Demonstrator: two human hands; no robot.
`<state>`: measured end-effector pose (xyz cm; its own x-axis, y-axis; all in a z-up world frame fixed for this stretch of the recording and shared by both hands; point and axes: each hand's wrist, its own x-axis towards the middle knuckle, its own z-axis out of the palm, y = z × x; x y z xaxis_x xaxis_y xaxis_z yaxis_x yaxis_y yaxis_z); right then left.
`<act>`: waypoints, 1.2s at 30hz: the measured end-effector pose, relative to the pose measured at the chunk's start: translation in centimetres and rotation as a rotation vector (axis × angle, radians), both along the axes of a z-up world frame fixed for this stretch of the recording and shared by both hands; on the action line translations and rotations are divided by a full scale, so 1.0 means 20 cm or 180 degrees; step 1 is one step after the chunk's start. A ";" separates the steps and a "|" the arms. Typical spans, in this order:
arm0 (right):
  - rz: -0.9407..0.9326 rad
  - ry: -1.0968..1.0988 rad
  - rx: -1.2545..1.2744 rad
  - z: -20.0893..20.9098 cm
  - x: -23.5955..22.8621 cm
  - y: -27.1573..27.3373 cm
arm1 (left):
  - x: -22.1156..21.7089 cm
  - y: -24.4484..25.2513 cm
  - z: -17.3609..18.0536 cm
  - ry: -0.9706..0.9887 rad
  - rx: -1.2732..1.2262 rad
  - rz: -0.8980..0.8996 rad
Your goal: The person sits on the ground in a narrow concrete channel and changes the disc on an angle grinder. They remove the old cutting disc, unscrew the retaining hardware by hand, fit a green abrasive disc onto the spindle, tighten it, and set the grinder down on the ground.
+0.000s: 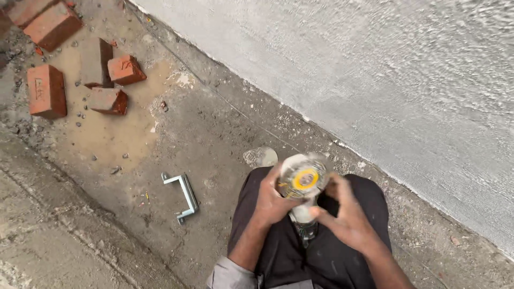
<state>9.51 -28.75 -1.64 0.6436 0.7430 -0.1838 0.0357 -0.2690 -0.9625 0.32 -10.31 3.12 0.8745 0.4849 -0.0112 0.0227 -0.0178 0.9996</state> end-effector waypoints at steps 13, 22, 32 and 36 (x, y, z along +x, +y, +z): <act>-0.1442 0.0433 0.1354 -0.07 -0.08 0.04 | -0.01 -0.17 -0.04 0.0674 0.0828 -0.0187; -0.1389 0.1192 0.1589 -0.15 0.04 -0.11 | -0.01 -0.13 0.03 0.0729 0.0744 -0.0506; -0.1060 0.1948 0.0435 0.07 -0.09 -0.39 | -0.14 -0.29 0.31 0.1611 0.0800 -0.0091; -0.0889 0.2152 0.0216 0.09 -0.12 -0.51 | -0.18 -0.32 0.50 0.1581 0.0645 -0.0261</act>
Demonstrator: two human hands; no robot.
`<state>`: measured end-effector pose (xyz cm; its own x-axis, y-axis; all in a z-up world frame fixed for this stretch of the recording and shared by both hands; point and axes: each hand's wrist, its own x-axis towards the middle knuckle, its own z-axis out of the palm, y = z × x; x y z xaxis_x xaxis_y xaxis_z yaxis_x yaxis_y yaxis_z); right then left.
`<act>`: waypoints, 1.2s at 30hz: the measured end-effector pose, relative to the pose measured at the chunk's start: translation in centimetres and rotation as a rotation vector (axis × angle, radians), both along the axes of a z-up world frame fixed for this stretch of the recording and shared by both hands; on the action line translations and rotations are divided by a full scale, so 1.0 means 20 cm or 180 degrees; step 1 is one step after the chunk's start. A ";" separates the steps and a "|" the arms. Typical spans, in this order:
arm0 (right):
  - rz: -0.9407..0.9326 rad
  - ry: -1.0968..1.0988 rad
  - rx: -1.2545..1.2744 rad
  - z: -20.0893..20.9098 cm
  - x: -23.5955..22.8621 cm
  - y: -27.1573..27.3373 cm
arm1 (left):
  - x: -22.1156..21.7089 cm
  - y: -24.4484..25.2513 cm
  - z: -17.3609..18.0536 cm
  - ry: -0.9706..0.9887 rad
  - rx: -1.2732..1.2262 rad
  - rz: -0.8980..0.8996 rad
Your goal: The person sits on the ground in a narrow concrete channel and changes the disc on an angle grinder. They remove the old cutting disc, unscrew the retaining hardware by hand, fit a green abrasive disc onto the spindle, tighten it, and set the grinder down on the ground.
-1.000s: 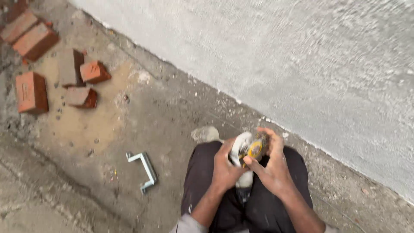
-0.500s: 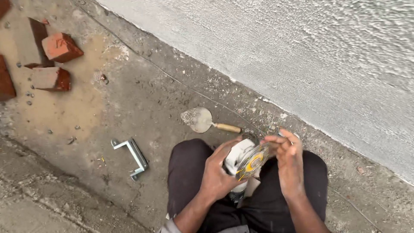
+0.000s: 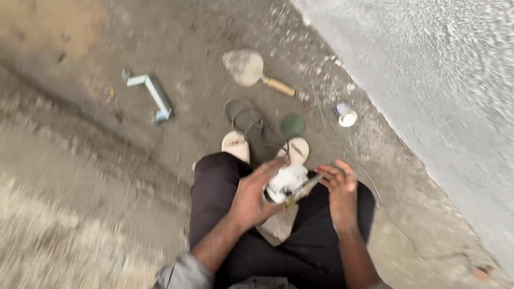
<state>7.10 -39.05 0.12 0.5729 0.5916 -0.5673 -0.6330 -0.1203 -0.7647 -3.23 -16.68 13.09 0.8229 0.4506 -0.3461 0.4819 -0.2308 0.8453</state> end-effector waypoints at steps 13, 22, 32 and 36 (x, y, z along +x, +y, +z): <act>0.1671 0.0958 0.0014 1.10 -0.69 -0.35 | -0.49 -0.46 0.51 0.0246 -0.1602 0.0805; 0.0245 0.0817 -0.0596 1.01 -0.62 -0.76 | -0.68 -0.79 0.60 0.0393 -0.1654 0.0831; 0.1293 -0.0213 -0.1180 1.12 -0.50 -0.15 | -0.67 -0.72 0.57 0.0614 -0.0972 0.0529; 0.1497 -0.0463 -0.1681 1.17 -0.56 -0.07 | -0.70 -0.69 0.58 0.0761 -0.1127 0.0532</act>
<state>-4.16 -40.36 23.62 0.4166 0.4621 -0.7829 -0.3195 -0.7318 -0.6020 -17.32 -30.38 24.66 0.6273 0.3899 -0.6741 0.6791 0.1498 0.7186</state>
